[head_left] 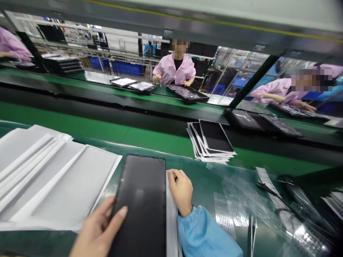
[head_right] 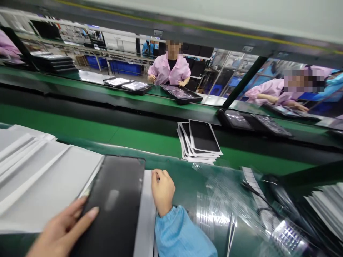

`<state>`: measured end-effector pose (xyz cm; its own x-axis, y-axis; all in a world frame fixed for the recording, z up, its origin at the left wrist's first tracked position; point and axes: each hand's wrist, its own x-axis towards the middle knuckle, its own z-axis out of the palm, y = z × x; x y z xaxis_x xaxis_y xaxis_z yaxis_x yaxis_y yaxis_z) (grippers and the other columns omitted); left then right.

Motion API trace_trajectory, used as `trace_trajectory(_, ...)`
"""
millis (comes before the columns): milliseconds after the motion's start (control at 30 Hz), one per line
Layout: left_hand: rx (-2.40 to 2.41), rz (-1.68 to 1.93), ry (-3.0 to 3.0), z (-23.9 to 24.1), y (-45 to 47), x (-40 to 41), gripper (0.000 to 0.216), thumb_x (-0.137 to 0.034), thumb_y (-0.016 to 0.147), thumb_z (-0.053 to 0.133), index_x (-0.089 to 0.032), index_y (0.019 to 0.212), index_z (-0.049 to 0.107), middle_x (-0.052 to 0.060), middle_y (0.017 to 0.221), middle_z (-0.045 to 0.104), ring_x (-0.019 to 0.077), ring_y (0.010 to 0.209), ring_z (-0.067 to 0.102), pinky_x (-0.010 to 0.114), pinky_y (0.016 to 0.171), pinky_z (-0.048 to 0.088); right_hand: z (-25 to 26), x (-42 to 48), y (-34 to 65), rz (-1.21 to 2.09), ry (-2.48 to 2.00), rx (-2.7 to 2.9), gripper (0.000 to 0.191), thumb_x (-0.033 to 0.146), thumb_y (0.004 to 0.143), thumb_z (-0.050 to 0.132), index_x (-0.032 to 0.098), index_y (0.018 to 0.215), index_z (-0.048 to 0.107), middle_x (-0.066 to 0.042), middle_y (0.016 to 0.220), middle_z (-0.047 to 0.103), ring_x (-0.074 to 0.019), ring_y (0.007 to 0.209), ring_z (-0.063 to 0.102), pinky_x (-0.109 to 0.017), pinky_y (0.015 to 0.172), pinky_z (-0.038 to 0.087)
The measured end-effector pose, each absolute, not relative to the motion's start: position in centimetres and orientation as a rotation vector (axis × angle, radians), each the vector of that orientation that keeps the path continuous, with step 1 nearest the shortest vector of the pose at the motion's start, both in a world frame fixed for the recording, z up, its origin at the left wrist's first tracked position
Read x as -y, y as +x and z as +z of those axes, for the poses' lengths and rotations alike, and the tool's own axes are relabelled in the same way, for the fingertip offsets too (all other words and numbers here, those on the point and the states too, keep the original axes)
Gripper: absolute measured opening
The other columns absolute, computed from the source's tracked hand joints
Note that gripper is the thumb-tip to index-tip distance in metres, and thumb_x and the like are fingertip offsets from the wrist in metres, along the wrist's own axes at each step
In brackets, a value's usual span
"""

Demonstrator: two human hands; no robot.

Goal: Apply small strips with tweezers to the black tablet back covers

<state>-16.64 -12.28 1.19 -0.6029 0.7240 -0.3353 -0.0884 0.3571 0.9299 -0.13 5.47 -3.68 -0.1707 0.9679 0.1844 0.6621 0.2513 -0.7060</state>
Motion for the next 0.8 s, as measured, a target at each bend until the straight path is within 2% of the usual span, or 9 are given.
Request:
trace_trajectory(100,-1.641,1.192,0.495,-0.1,-13.0,10.1,0.055,-0.052,0.069,0.066,-0.016,0.110,0.058,0.012,0.100,0.070,0.0290,0.093,0.066,0.037,0.080,0.056,-3.8,-6.3,0.7,0.718,-1.434,1.850,0.030,0.038,0.085,0.046,0.019,0.091,0.069,-0.004,0.081,0.063,-0.0151,0.066,0.057,-0.025,0.064,0.042)
trace_trajectory(167,-1.712,1.137,0.545,-0.5,-12.1,10.1,0.053,-0.055,0.071,0.062,-0.015,0.105,0.060,0.014,0.100,0.070,0.0299,0.095,0.066,0.036,0.079,0.055,-4.0,-6.9,1.4,0.772,-1.419,1.780,0.035,0.041,0.085,0.046,0.016,0.098,0.066,-0.007,0.087,0.064,-0.0157,0.067,0.059,-0.027,0.064,0.046)
trace_trajectory(333,-2.554,1.030,1.061,2.0,-18.0,11.6,0.052,-0.054,0.079,0.048,-0.024,0.121,0.049,0.011,0.122,0.058,0.0299,0.101,0.061,0.042,0.083,0.051,-4.3,-7.4,2.3,0.926,-1.408,1.663,0.041,0.045,0.087,0.042,0.013,0.103,0.062,-0.007,0.080,0.065,-0.0134,0.050,0.055,-0.027,0.052,0.046)
trace_trajectory(400,-2.973,0.786,1.310,3.0,-22.4,11.5,0.050,-0.048,0.084,0.037,-0.014,0.118,0.050,0.020,0.119,0.053,0.0375,0.112,0.050,0.053,0.091,0.042,-4.5,-7.4,2.2,0.944,-1.395,1.665,0.041,0.046,0.084,0.045,0.014,0.101,0.063,-0.007,0.079,0.065,-0.0156,0.055,0.057,-0.028,0.055,0.046)
trace_trajectory(500,-3.257,0.267,1.244,2.7,-27.8,11.1,0.046,-0.044,0.085,0.033,-0.008,0.097,0.058,0.028,0.110,0.051,0.0482,0.103,0.045,0.062,0.071,0.041,-4.8,-7.5,2.1,0.930,-1.408,1.695,0.040,0.047,0.080,0.049,0.015,0.097,0.065,-0.009,0.083,0.065,-0.0196,0.064,0.060,-0.031,0.060,0.046)
trace_trajectory(567,-3.267,0.258,1.240,2.0,-29.6,11.1,0.039,-0.038,0.086,0.031,-0.011,0.084,0.058,0.025,0.102,0.054,0.0449,0.098,0.047,0.058,0.071,0.041,-4.9,-7.6,2.3,0.943,-1.421,1.709,0.040,0.048,0.078,0.051,0.016,0.095,0.066,-0.010,0.085,0.065,-0.0208,0.067,0.061,-0.031,0.061,0.046)
trace_trajectory(633,-3.216,0.381,1.308,1.8,-29.8,11.2,0.033,-0.032,0.087,0.029,-0.015,0.078,0.056,0.019,0.094,0.059,0.0358,0.094,0.053,0.050,0.077,0.043,-4.6,-7.5,2.4,0.986,-1.422,1.678,0.041,0.048,0.077,0.051,0.015,0.096,0.065,-0.010,0.085,0.065,-0.0208,0.068,0.060,-0.030,0.059,0.046)
trace_trajectory(733,-3.117,0.643,1.394,3.1,-28.1,11.9,0.027,-0.032,0.089,0.031,-0.018,0.089,0.053,0.011,0.090,0.063,0.0227,0.082,0.060,0.033,0.076,0.046,-3.2,-6.9,2.1,1.056,-1.385,1.582,0.042,0.050,0.078,0.051,0.016,0.098,0.063,-0.007,0.081,0.063,-0.0177,0.063,0.057,-0.029,0.057,0.045)
trace_trajectory(800,-2.977,0.920,1.366,4.6,-26.4,12.4,0.026,-0.040,0.088,0.035,-0.020,0.093,0.052,0.006,0.093,0.065,0.0192,0.076,0.061,0.029,0.070,0.047,-1.7,-6.1,1.2,1.184,-1.285,1.529,0.041,0.050,0.079,0.054,0.017,0.102,0.061,-0.003,0.073,0.060,-0.0141,0.056,0.052,-0.027,0.055,0.044)
